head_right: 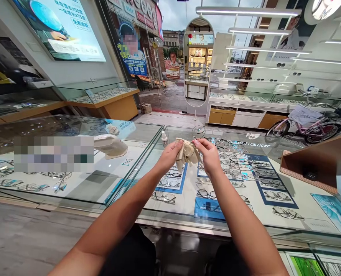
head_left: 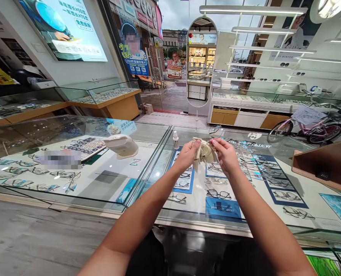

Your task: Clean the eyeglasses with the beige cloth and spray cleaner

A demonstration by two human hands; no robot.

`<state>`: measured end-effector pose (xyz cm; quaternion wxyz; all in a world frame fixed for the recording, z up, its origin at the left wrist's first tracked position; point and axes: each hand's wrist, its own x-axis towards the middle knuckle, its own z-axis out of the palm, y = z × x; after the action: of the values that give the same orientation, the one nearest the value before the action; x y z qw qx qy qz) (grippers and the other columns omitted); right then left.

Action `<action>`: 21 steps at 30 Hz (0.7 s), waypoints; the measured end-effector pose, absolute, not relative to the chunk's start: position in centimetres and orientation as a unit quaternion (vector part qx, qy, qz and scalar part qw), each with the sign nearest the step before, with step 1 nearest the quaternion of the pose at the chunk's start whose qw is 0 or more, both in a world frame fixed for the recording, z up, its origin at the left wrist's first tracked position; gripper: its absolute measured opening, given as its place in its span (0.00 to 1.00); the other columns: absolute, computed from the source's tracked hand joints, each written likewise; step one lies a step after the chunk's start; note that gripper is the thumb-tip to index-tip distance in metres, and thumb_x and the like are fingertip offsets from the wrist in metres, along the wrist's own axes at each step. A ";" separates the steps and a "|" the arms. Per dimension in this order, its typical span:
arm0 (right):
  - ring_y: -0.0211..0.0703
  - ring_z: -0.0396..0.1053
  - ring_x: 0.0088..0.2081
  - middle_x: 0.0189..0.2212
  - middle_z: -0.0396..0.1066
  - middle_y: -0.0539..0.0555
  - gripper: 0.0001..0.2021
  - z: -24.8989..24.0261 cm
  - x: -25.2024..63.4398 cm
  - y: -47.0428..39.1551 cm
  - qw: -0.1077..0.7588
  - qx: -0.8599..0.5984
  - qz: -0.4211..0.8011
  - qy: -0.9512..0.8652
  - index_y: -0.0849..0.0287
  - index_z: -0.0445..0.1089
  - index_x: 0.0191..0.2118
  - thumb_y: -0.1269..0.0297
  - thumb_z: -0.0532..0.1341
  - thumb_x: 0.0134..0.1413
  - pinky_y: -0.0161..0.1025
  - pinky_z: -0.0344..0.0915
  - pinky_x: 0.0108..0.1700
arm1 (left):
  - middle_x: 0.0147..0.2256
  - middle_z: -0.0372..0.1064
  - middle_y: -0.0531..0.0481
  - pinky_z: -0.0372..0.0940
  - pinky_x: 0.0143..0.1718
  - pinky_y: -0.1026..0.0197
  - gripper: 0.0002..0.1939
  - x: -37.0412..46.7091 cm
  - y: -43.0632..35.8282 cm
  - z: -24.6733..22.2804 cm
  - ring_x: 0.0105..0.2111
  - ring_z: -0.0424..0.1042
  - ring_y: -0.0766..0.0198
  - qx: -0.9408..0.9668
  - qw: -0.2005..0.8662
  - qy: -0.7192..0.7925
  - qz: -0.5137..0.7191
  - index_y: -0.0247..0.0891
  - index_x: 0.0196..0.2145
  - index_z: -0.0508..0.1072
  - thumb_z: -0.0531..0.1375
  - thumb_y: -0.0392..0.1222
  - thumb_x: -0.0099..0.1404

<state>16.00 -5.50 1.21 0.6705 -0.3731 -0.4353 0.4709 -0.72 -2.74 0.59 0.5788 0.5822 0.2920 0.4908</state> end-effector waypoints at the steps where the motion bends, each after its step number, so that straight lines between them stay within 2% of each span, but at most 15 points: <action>1: 0.44 0.70 0.38 0.37 0.79 0.52 0.14 1.3 16.2 -5.4 0.682 -0.375 0.462 -0.426 0.54 0.82 0.33 0.51 0.77 0.45 0.41 0.64 0.41 | 0.30 0.75 0.49 0.66 0.36 0.61 0.34 -0.9 -2.4 0.6 0.31 0.71 0.63 0.563 0.571 0.310 0.511 0.35 0.39 0.76 0.64 0.74 0.62; 5: 0.45 0.71 0.43 0.41 0.80 0.53 0.14 1.7 17.3 -5.2 0.705 -0.369 0.431 -0.425 0.53 0.81 0.34 0.51 0.77 0.45 0.41 0.64 0.44 | 0.29 0.74 0.50 0.66 0.35 0.61 0.34 -1.9 -1.0 0.4 0.30 0.72 0.62 0.508 0.539 0.367 0.564 0.37 0.37 0.74 0.64 0.75 0.61; 9: 0.48 0.71 0.44 0.41 0.78 0.54 0.12 2.3 18.1 -5.6 0.685 -0.382 0.316 -0.534 0.51 0.81 0.37 0.50 0.74 0.53 0.45 0.64 0.47 | 0.27 0.73 0.51 0.63 0.30 0.63 0.33 -2.5 -0.1 0.4 0.26 0.69 0.66 0.495 0.592 0.364 0.522 0.36 0.34 0.74 0.68 0.73 0.58; 13: 0.52 0.69 0.44 0.39 0.76 0.55 0.09 2.9 17.5 -6.7 0.603 -0.394 0.152 -0.677 0.50 0.81 0.39 0.51 0.68 0.62 0.50 0.63 0.49 | 0.29 0.76 0.48 0.69 0.33 0.62 0.30 -3.0 0.1 0.3 0.29 0.73 0.63 0.473 0.711 0.315 0.415 0.34 0.34 0.76 0.73 0.67 0.56; 17: 0.53 0.67 0.43 0.38 0.75 0.57 0.09 3.3 16.2 -8.2 0.493 -0.378 0.019 -0.783 0.50 0.81 0.41 0.57 0.63 0.69 0.52 0.61 0.48 | 0.31 0.79 0.44 0.74 0.38 0.60 0.25 -3.9 0.5 0.0 0.31 0.78 0.60 0.444 0.797 0.267 0.309 0.33 0.34 0.78 0.73 0.61 0.59; 21: 0.51 0.63 0.42 0.39 0.75 0.57 0.13 3.4 15.8 -9.6 0.354 -0.357 -0.072 -0.862 0.49 0.81 0.48 0.61 0.58 0.73 0.50 0.57 0.45 | 0.32 0.80 0.42 0.74 0.35 0.60 0.26 -4.6 0.6 -0.3 0.29 0.78 0.60 0.444 0.832 0.248 0.222 0.31 0.35 0.80 0.72 0.61 0.61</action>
<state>15.78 -9.63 3.37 0.3535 -0.3572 -0.8616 -0.0716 -4.64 0.58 -0.28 0.8322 0.4437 0.2476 0.2219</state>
